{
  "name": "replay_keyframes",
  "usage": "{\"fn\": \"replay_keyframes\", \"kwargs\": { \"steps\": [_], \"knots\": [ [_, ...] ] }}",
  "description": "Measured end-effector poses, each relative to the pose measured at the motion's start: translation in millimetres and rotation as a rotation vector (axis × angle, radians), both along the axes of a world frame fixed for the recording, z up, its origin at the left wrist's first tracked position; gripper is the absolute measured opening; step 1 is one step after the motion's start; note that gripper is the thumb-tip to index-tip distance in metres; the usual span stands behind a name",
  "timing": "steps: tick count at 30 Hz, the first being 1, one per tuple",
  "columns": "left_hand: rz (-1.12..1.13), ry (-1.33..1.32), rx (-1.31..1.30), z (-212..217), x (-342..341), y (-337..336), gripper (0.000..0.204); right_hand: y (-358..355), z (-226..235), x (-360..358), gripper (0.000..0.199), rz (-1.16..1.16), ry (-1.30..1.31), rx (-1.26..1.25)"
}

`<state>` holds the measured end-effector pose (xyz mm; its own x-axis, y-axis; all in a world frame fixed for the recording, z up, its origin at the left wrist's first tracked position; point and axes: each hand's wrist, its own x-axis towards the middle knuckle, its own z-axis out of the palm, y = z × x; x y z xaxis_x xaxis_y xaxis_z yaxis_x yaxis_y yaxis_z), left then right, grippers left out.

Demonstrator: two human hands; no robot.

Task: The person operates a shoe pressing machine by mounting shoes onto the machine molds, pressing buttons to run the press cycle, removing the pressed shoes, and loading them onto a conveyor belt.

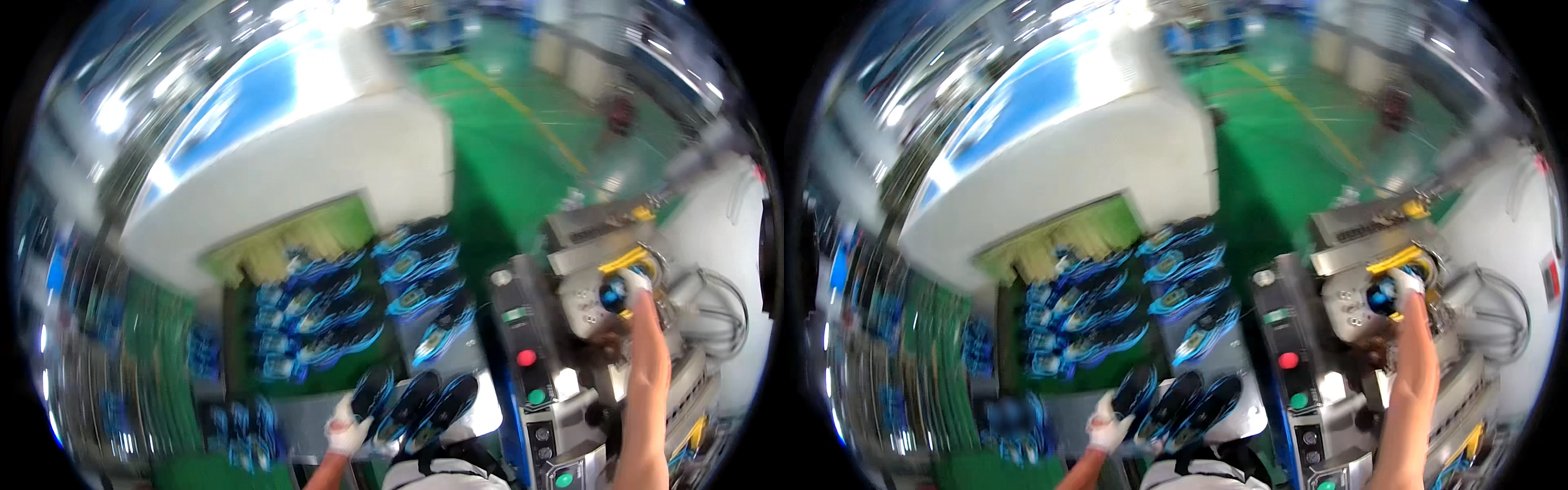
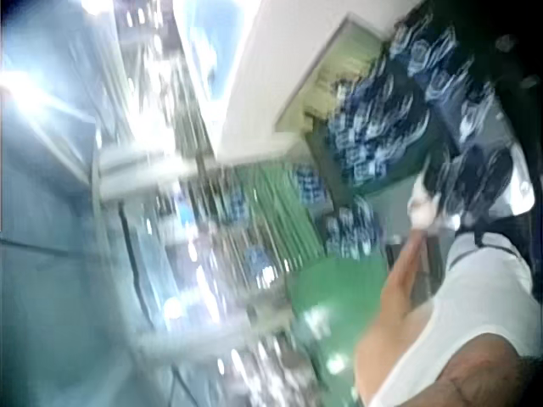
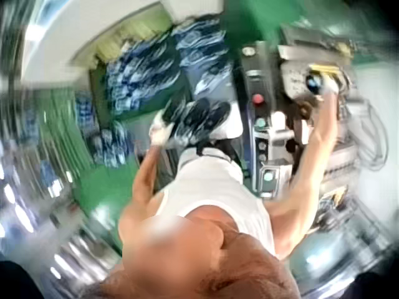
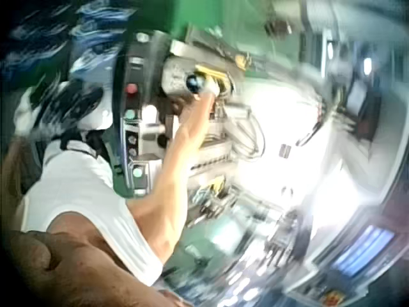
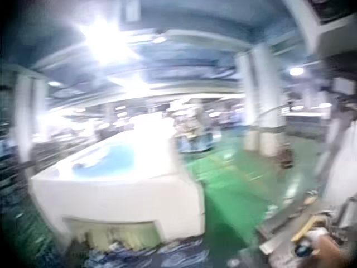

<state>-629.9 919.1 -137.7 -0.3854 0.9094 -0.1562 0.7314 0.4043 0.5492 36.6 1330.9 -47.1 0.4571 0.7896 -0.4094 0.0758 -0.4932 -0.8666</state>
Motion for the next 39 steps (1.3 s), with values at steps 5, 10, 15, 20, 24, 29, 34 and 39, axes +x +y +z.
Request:
{"fn": "replay_keyframes", "kwargs": {
  "steps": [5,10,15,20,24,29,34,39],
  "knots": [
    [0.295,-0.190,-0.143,-7,-7,-41,0.096,-128,78,-145,0.076,0.138,-0.678,0.489],
    [0.131,-0.322,-0.212,-11,-15,-15,0.071,-292,-6,-281,0.091,0.360,-1.071,0.170],
    [0.033,-0.398,-0.374,-8,-63,1,0.092,-319,-97,-274,0.101,0.600,-1.402,-0.214],
    [0.011,-0.531,-0.321,-6,-115,-16,0.087,-382,-20,-479,0.110,0.504,-0.330,0.091],
    [-0.007,-0.369,-0.423,0,-135,-20,0.082,-401,-130,-559,0.104,0.199,-0.473,-0.376],
    [0.017,-0.376,-0.299,41,-160,19,0.089,-401,-141,-555,0.094,-0.032,-0.220,-0.238],
    [-0.221,-0.344,-0.182,49,-143,56,0.085,-439,-42,-538,0.041,-0.401,0.608,0.103],
    [-0.837,-0.319,-0.430,123,24,44,0.088,-564,31,-489,0.071,-0.784,0.491,0.387]
  ]
}}
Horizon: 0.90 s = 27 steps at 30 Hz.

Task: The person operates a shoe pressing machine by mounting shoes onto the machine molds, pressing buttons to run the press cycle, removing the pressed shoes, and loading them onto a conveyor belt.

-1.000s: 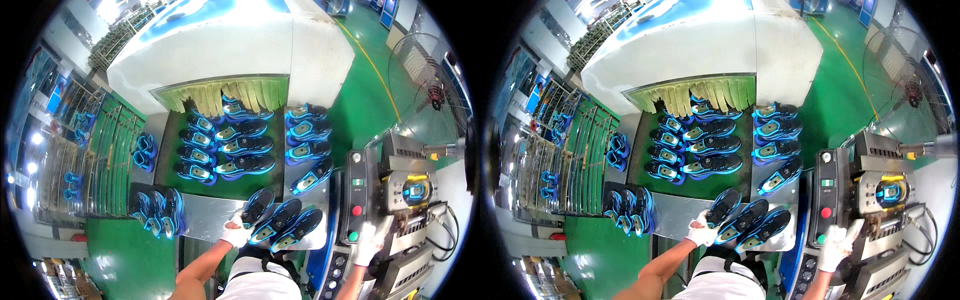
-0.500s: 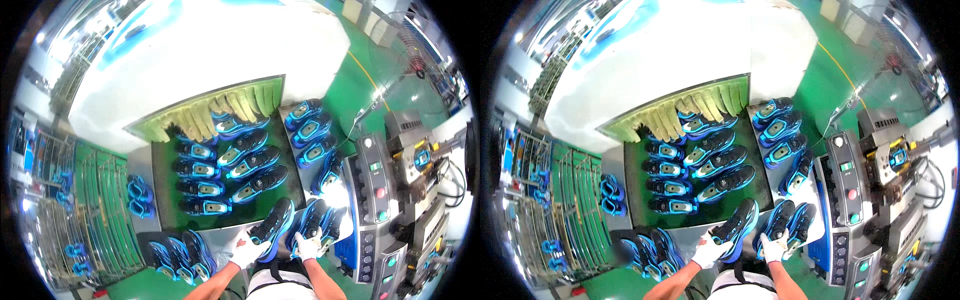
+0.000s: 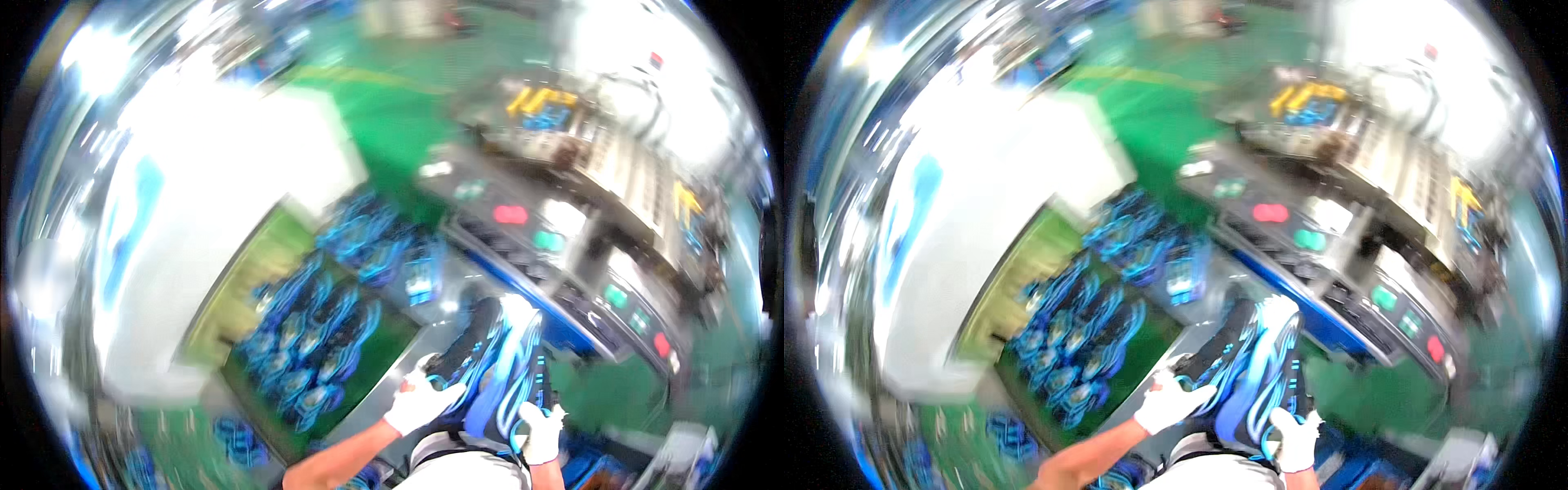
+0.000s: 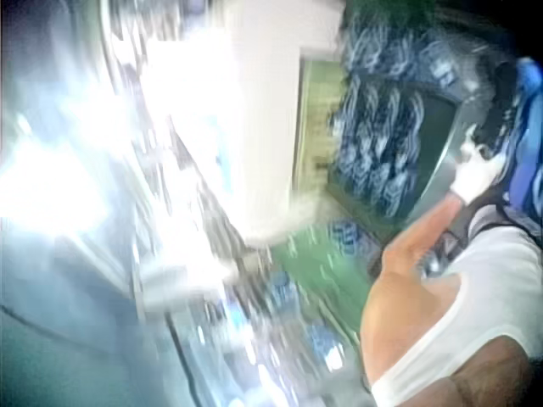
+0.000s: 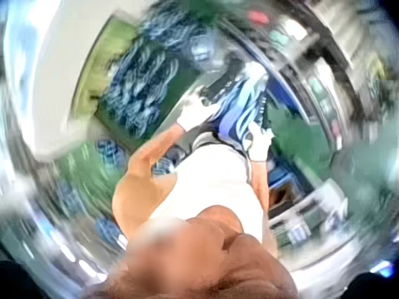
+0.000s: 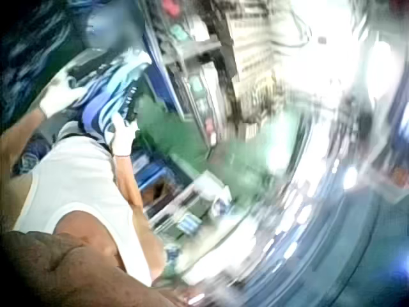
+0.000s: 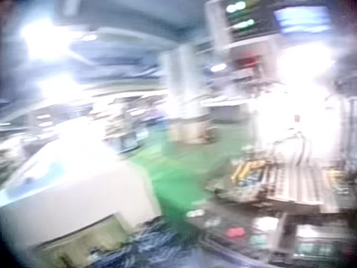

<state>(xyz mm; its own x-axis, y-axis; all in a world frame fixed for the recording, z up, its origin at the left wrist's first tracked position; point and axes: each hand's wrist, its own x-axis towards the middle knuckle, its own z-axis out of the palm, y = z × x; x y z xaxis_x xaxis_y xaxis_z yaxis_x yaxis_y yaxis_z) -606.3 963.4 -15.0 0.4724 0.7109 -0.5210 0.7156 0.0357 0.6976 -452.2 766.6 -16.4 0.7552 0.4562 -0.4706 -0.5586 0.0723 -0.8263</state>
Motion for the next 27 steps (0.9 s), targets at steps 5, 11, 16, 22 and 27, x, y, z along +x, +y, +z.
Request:
{"fn": "replay_keyframes", "kwargs": {
  "steps": [5,11,16,22,27],
  "knots": [
    [-0.318,-0.227,-0.046,0,105,-96,0.075,-144,8,12,0.079,-0.378,0.031,-0.180],
    [-1.171,-0.529,0.179,33,231,-268,0.060,-308,41,-16,0.077,-1.115,-0.298,-0.348],
    [-1.424,-0.561,0.115,83,311,-464,0.076,-431,83,-35,0.074,-1.630,-0.238,-0.904],
    [-1.853,-0.723,0.185,62,409,-701,0.082,-621,57,11,0.087,-1.327,-0.004,-1.569],
    [-2.057,-0.603,0.348,53,489,-758,0.082,-696,81,111,0.077,-0.931,0.205,-1.766]
  ]
}}
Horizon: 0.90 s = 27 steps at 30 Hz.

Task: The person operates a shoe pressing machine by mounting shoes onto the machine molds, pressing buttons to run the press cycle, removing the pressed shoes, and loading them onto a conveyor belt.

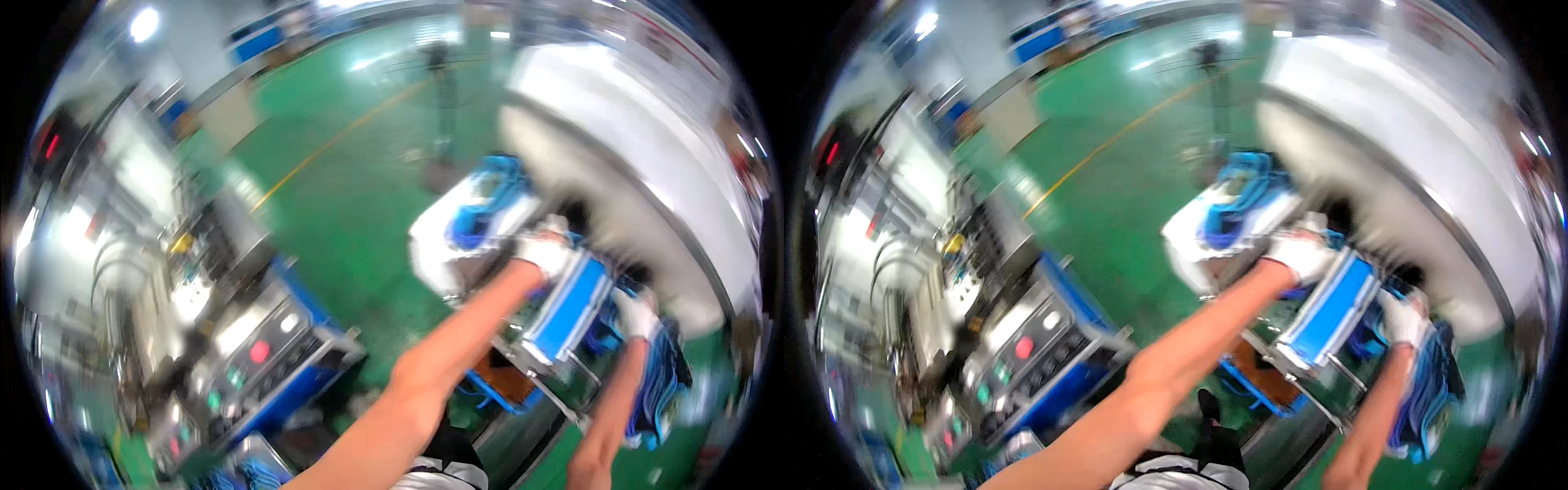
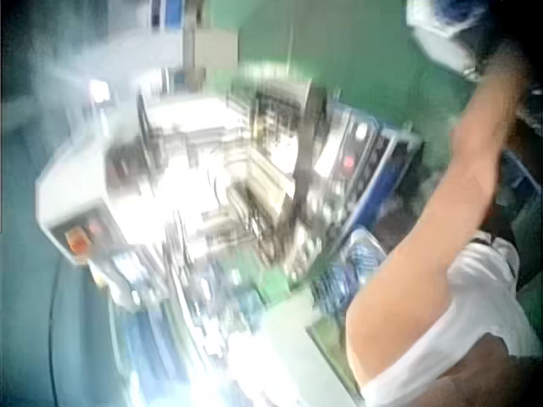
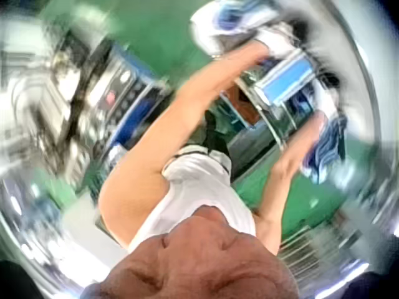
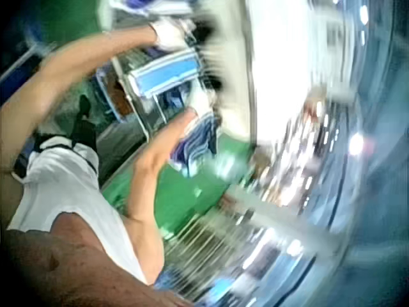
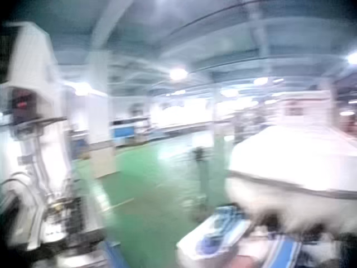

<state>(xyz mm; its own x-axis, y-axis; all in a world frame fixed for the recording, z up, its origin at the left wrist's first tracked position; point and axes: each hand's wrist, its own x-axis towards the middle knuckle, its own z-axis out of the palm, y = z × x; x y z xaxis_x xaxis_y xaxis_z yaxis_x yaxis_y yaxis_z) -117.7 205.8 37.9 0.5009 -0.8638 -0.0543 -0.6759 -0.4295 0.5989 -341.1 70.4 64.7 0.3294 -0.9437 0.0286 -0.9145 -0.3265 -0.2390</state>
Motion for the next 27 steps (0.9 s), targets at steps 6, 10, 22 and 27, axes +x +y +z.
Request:
{"fn": "replay_keyframes", "kwargs": {
  "steps": [6,10,22,27],
  "knots": [
    [0.396,0.060,-0.594,-68,-104,205,0.063,172,-6,45,0.056,0.638,-0.870,-0.222],
    [1.256,0.180,-0.054,-101,-231,499,0.047,322,-158,101,0.058,1.020,-0.658,1.141],
    [3.166,0.188,0.332,-207,-801,693,0.097,622,-248,27,0.056,1.986,0.311,0.846],
    [3.348,0.128,0.234,-274,-827,737,0.054,709,-162,-45,0.072,2.143,0.771,0.255]
  ]
}}
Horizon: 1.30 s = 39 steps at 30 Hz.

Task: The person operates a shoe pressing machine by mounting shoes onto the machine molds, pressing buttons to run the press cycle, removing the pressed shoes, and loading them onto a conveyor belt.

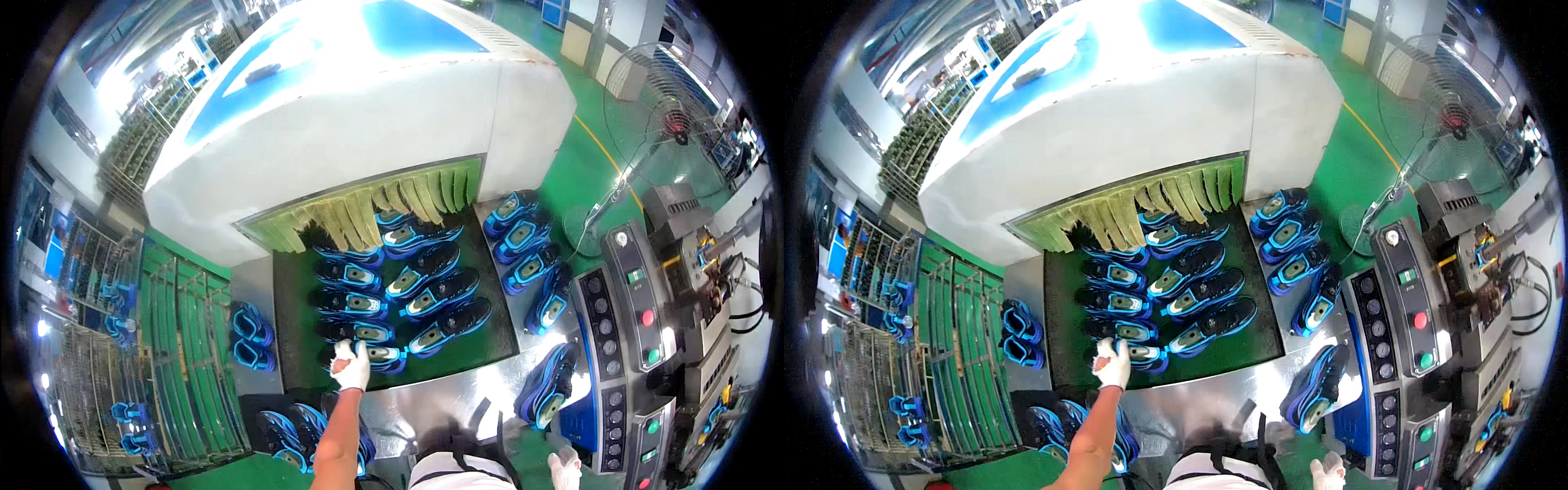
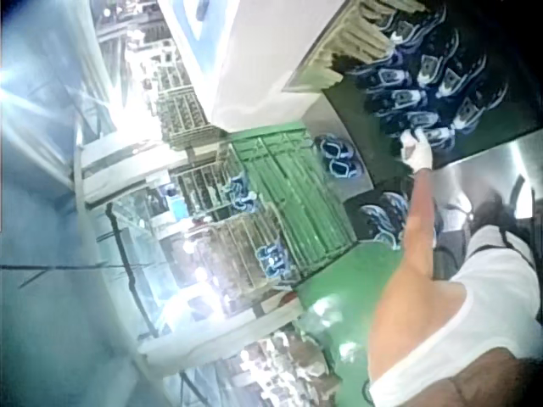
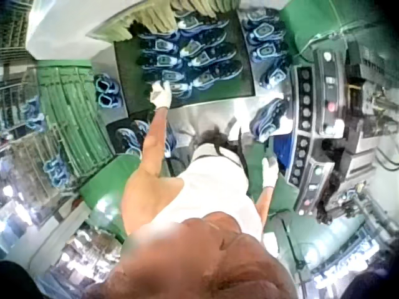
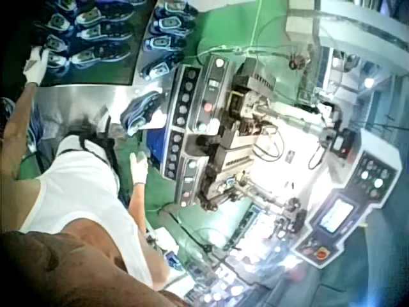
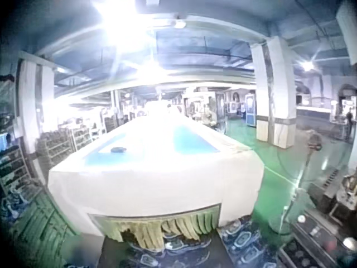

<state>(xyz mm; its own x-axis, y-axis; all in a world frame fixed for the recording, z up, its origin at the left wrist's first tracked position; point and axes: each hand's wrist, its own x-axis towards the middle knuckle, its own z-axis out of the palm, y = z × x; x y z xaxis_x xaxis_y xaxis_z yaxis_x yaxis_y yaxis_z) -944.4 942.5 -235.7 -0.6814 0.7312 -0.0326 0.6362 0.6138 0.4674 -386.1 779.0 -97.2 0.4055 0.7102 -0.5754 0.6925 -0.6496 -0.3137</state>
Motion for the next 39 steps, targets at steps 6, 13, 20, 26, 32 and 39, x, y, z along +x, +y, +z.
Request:
{"fn": "replay_keyframes", "kwargs": {
  "steps": [6,13,20,26,32,39],
  "knots": [
    [-0.298,0.050,0.223,33,-32,-13,0.018,90,21,-65,0.068,-0.169,0.634,0.286],
    [-0.946,-0.156,0.272,197,161,51,0.017,179,85,-168,0.077,0.677,0.369,0.413],
    [-1.734,-0.507,0.548,284,387,79,0.026,144,37,-36,0.060,0.268,0.191,1.039],
    [-1.997,-0.700,0.791,362,562,52,0.059,-12,125,85,0.087,-0.891,0.508,0.531],
    [-1.915,-0.796,0.150,293,790,4,0.058,-118,122,119,0.039,-1.452,0.600,1.112],
    [-1.668,-0.368,-0.160,193,1018,-9,0.089,-168,127,85,0.068,-1.845,0.552,1.046]
  ]
}}
